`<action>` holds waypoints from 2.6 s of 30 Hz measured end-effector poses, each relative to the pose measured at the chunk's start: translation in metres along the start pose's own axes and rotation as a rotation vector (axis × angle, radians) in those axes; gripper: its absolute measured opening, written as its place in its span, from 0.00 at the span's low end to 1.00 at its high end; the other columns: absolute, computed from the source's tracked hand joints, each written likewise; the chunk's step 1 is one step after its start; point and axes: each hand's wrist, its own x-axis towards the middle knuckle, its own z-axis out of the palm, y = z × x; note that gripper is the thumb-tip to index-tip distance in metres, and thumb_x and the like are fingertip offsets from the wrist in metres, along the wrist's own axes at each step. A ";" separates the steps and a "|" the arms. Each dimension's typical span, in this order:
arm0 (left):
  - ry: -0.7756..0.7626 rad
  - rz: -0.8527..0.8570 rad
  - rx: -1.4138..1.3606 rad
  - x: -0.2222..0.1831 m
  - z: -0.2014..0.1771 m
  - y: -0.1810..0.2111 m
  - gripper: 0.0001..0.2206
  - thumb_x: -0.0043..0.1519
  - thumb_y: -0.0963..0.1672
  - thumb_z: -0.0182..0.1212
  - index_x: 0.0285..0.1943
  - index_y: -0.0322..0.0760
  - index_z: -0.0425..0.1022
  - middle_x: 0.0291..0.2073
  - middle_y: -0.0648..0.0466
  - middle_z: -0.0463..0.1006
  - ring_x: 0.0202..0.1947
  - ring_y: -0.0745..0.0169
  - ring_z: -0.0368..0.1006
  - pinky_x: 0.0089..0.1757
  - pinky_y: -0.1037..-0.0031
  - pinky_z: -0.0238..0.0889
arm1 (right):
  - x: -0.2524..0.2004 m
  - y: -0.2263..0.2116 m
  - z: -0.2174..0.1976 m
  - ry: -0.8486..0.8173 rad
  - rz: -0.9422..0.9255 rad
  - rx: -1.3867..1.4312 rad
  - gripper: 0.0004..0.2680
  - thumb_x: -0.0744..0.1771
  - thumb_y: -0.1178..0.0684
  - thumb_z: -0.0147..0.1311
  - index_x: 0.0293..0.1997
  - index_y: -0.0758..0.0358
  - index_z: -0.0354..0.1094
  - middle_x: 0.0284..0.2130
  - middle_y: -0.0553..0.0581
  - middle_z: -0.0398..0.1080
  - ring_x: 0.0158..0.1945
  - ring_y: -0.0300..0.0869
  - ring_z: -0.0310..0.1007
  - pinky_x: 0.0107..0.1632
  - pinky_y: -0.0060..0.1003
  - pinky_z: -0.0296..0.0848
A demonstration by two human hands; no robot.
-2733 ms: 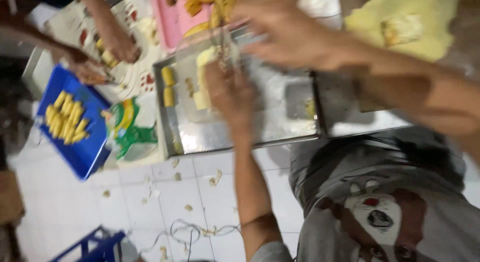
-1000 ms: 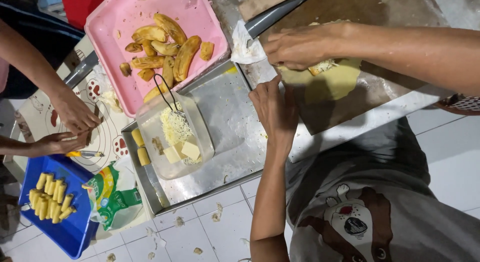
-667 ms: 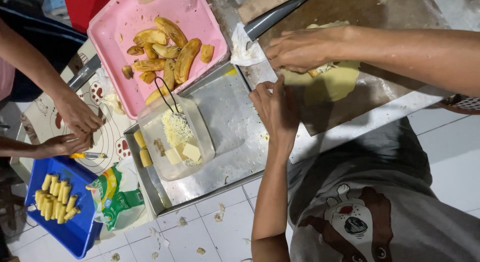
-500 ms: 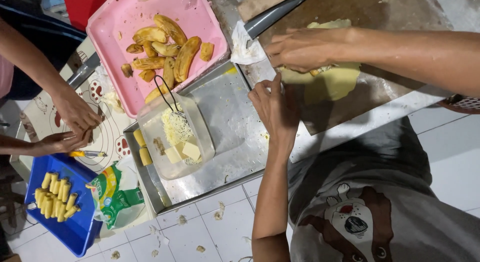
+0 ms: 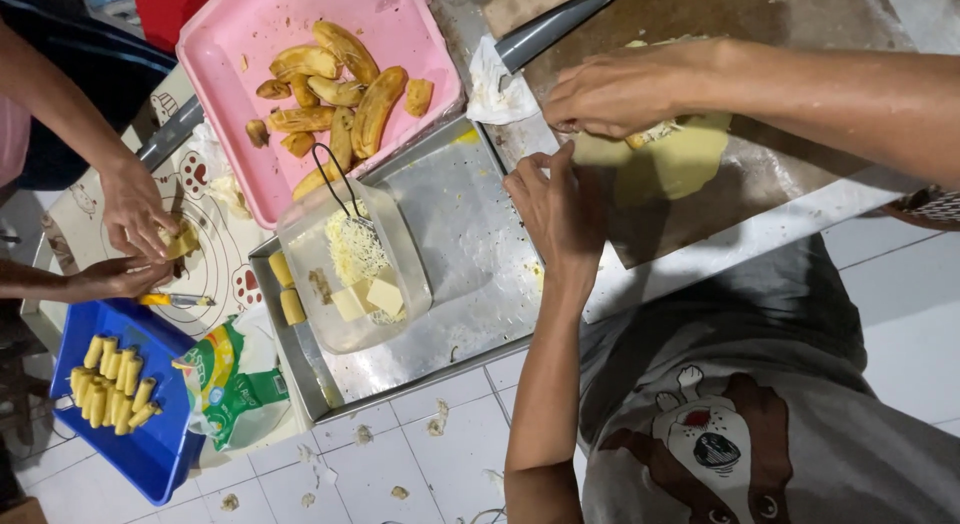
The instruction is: Preparing banana bolen by cutting bananas, adding cheese, and rolling them in pastry dough
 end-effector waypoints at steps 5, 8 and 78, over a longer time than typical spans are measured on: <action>-0.026 -0.007 -0.017 0.010 -0.004 0.004 0.19 0.54 0.35 0.65 0.54 0.36 0.70 0.42 0.45 0.66 0.44 0.48 0.60 0.49 0.61 0.57 | -0.001 0.003 0.001 -0.097 -0.005 -0.093 0.11 0.61 0.64 0.50 0.42 0.54 0.73 0.39 0.47 0.68 0.47 0.43 0.67 0.55 0.45 0.74; -0.074 -0.062 -0.048 0.014 -0.009 0.009 0.14 0.55 0.35 0.64 0.49 0.34 0.72 0.40 0.46 0.67 0.41 0.49 0.60 0.48 0.63 0.56 | -0.004 -0.001 -0.002 -0.042 -0.035 -0.020 0.10 0.60 0.64 0.52 0.38 0.53 0.75 0.37 0.46 0.70 0.46 0.43 0.67 0.52 0.45 0.73; -0.302 -0.511 -0.477 0.043 -0.003 0.013 0.01 0.58 0.37 0.61 0.35 0.32 0.73 0.22 0.52 0.76 0.22 0.65 0.70 0.26 0.74 0.67 | -0.093 -0.030 -0.003 0.528 0.356 0.044 0.09 0.69 0.59 0.58 0.54 0.63 0.74 0.44 0.58 0.69 0.46 0.47 0.64 0.52 0.44 0.65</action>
